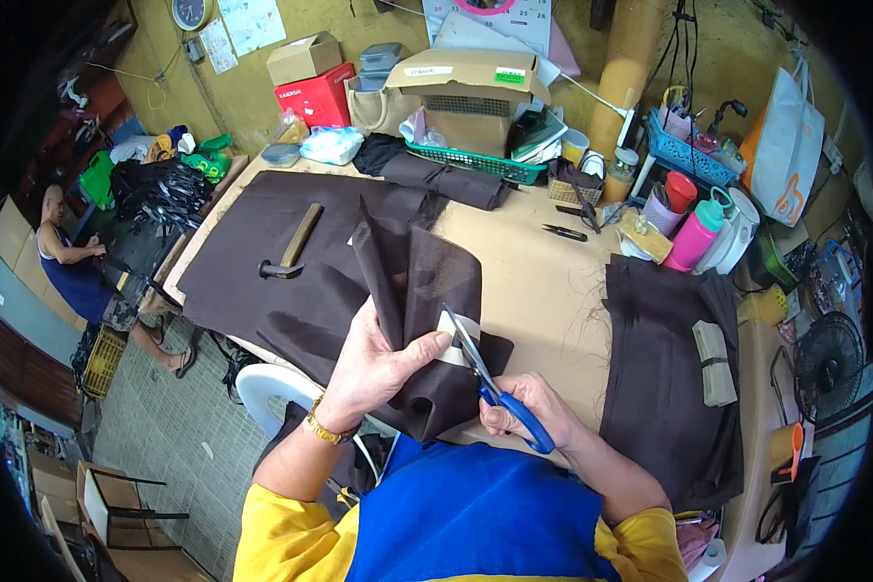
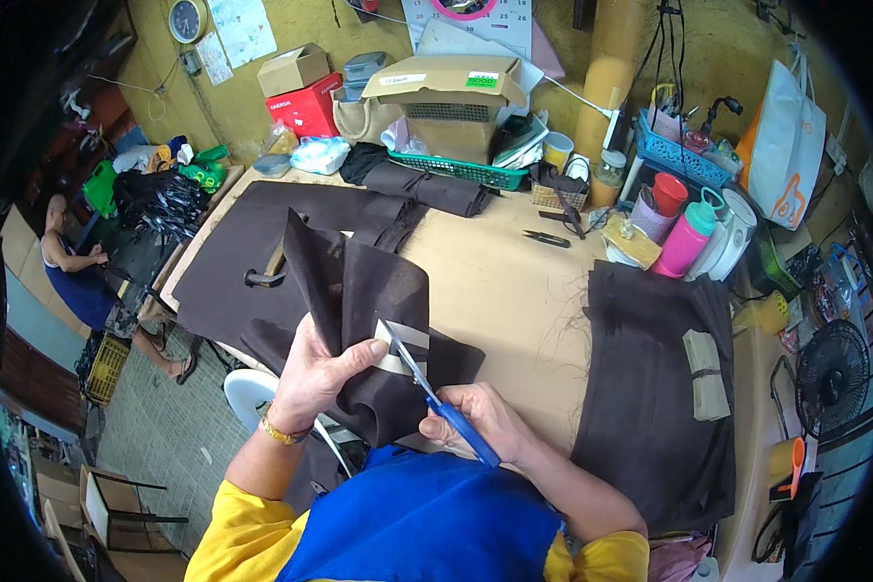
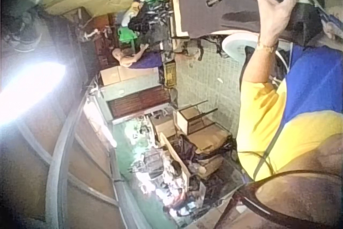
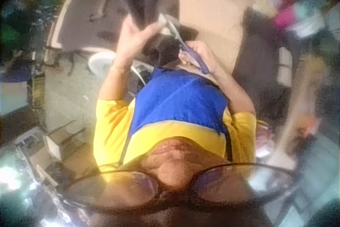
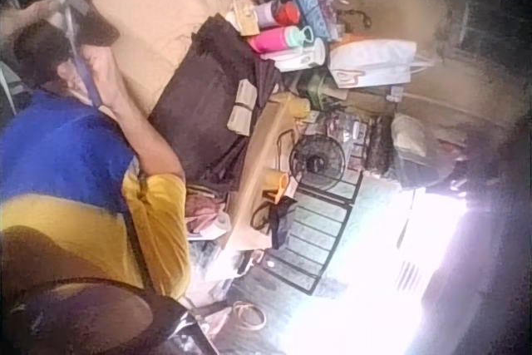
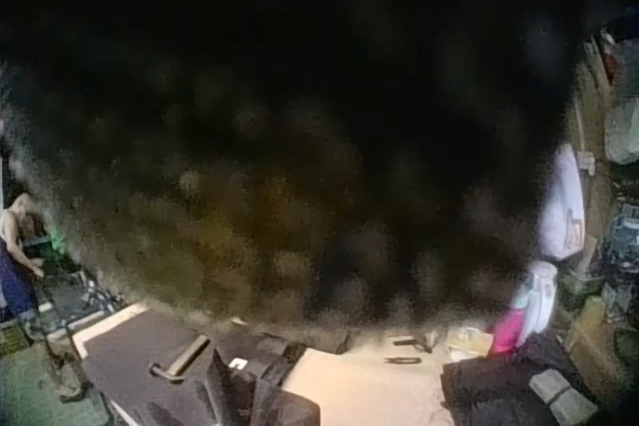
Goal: The person cuts a rectangular hole in a piece of dark fabric using scissors and applies white tape around the edges of the opening.
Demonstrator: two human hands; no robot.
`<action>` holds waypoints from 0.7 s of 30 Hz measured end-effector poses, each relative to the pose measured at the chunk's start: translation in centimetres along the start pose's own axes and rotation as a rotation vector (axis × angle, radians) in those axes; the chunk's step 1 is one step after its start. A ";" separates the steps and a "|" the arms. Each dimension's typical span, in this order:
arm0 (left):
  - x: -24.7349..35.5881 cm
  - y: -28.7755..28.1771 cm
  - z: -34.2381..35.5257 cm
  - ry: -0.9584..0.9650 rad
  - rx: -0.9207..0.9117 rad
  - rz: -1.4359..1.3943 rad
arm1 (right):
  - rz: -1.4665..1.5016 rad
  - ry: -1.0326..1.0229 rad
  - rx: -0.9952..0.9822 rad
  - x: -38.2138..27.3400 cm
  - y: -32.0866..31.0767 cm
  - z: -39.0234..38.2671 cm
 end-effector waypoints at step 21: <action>0.1 -1.8 0.4 0.004 -0.081 0.212 | -0.273 0.103 -0.078 -2.3 -7.8 -4.3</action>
Point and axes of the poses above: each hand's wrist, its own z-axis towards the middle knuckle, its own y-axis out of the palm, x = y × z, the point moved 3 cm from there along z, towards the middle knuckle, and after that the axes turned 4 degrees about -y, right-handed, at the moved point
